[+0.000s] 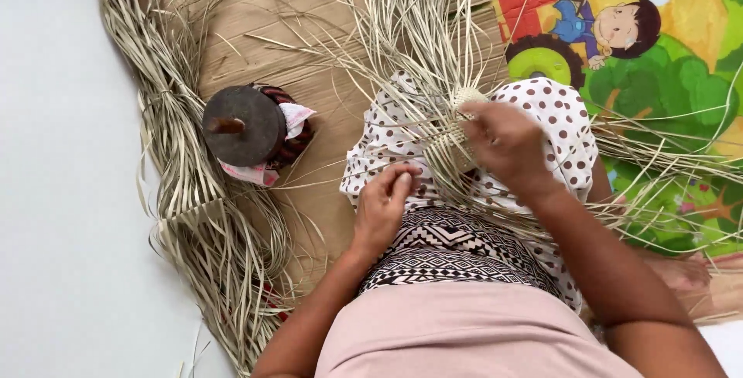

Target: Weaving dried plant fibers together to create the crown of a hat

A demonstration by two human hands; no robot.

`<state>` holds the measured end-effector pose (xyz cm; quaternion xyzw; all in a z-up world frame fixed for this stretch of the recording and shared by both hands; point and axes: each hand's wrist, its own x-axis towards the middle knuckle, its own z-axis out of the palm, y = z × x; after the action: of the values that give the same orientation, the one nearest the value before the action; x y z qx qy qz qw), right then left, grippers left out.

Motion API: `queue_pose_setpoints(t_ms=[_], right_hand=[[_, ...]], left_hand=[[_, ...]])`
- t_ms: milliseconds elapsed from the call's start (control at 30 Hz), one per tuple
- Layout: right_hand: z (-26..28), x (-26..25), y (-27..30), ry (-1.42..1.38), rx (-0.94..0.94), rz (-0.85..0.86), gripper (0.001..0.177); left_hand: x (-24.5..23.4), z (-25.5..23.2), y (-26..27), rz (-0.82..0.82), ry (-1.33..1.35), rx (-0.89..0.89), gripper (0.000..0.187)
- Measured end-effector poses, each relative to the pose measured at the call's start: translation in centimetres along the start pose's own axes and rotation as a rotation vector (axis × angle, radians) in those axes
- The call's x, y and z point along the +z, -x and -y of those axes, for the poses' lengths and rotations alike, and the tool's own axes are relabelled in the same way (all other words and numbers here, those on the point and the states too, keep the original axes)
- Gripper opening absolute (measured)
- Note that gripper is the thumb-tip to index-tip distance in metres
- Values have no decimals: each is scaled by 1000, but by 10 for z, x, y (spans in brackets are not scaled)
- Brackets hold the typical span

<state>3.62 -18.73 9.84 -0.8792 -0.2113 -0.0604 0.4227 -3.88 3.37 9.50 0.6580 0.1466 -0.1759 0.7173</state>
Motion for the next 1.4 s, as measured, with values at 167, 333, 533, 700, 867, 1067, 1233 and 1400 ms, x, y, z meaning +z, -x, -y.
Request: queue_pose_setpoints(t_ms=[167, 333, 533, 700, 867, 1067, 1233, 1400], right_hand=[[-48, -28, 31, 609, -41, 271, 61], [-57, -12, 35, 615, -237, 263, 85], [-59, 23, 19, 443, -368, 248, 73], [-33, 30, -8, 156, -347, 267, 17], [-24, 47, -25, 56, -225, 214, 14], [0, 31, -36, -152, -1, 367, 6], [12, 26, -41, -274, 178, 448, 9], [3, 33, -37, -319, 86, 373, 10]], left_hand=[[-9, 11, -35, -332, -1045, 684, 37], [6, 34, -56, -208, -786, 455, 32], [18, -12, -40, -151, -143, 69, 12], [16, -11, -40, -46, 32, -31, 10], [8, -4, -39, -82, -174, 170, 10], [6, 22, -38, -144, -498, 401, 18], [16, -8, -36, -30, -173, 67, 12], [17, -2, -37, -115, -64, 80, 11]])
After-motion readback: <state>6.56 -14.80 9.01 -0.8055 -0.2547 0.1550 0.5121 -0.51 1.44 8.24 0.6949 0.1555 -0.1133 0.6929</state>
